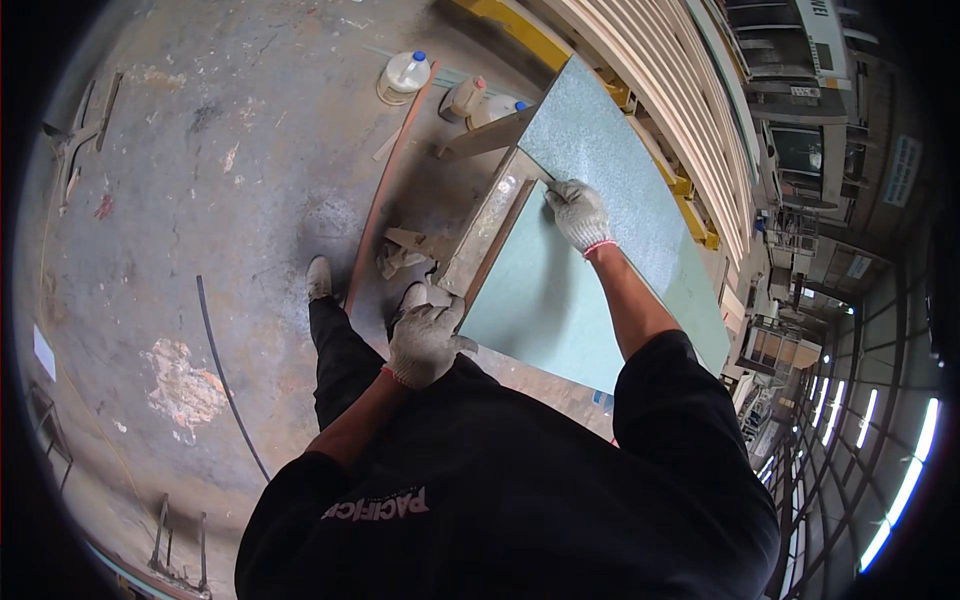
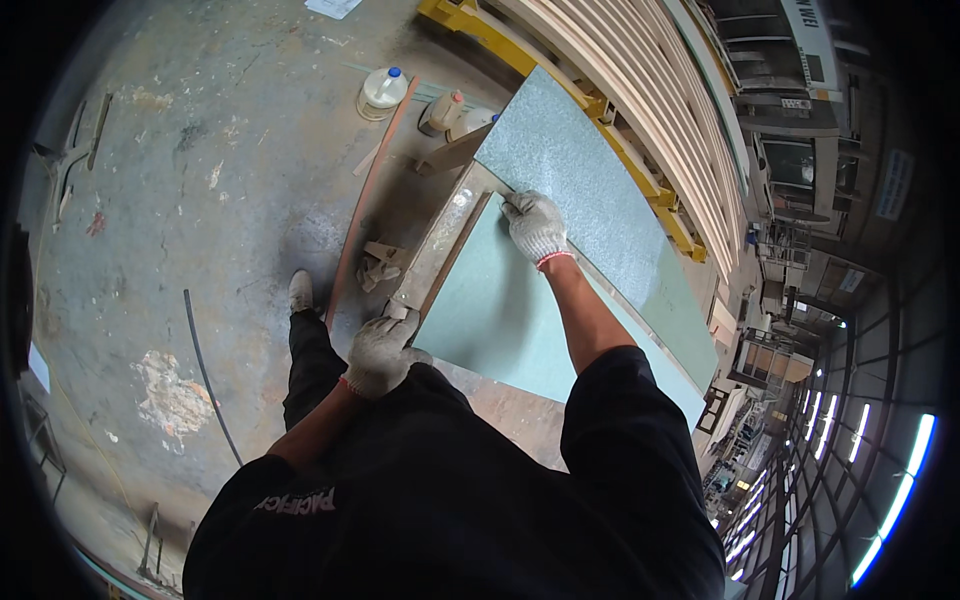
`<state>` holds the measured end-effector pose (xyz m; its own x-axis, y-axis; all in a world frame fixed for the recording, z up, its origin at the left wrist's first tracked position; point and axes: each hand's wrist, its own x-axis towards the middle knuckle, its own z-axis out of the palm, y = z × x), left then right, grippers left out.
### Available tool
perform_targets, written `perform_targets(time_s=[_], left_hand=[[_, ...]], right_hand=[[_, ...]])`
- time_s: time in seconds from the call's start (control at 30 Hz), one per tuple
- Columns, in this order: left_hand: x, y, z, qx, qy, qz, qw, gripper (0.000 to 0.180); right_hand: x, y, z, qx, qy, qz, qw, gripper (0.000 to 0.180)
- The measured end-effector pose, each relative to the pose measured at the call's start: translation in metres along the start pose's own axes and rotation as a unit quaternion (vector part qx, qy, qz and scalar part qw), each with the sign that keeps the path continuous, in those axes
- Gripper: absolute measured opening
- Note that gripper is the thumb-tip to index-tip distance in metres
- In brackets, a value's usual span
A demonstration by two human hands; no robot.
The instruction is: Apply a white liquid coating to large boards using a paint roller in a workshop environment.
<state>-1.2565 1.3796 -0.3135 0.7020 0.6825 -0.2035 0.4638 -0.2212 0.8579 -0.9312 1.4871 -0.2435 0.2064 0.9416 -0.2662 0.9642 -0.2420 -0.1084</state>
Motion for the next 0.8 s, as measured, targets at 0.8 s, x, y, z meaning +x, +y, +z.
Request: perform_targets(time_s=[0.8], left_hand=[[-0.014,-0.069,-0.078,0.186,-0.168,-0.053,0.967,0.05]], right_hand=[[-0.103,-0.014,-0.041,0.102,0.318,0.139,0.932,0.051]])
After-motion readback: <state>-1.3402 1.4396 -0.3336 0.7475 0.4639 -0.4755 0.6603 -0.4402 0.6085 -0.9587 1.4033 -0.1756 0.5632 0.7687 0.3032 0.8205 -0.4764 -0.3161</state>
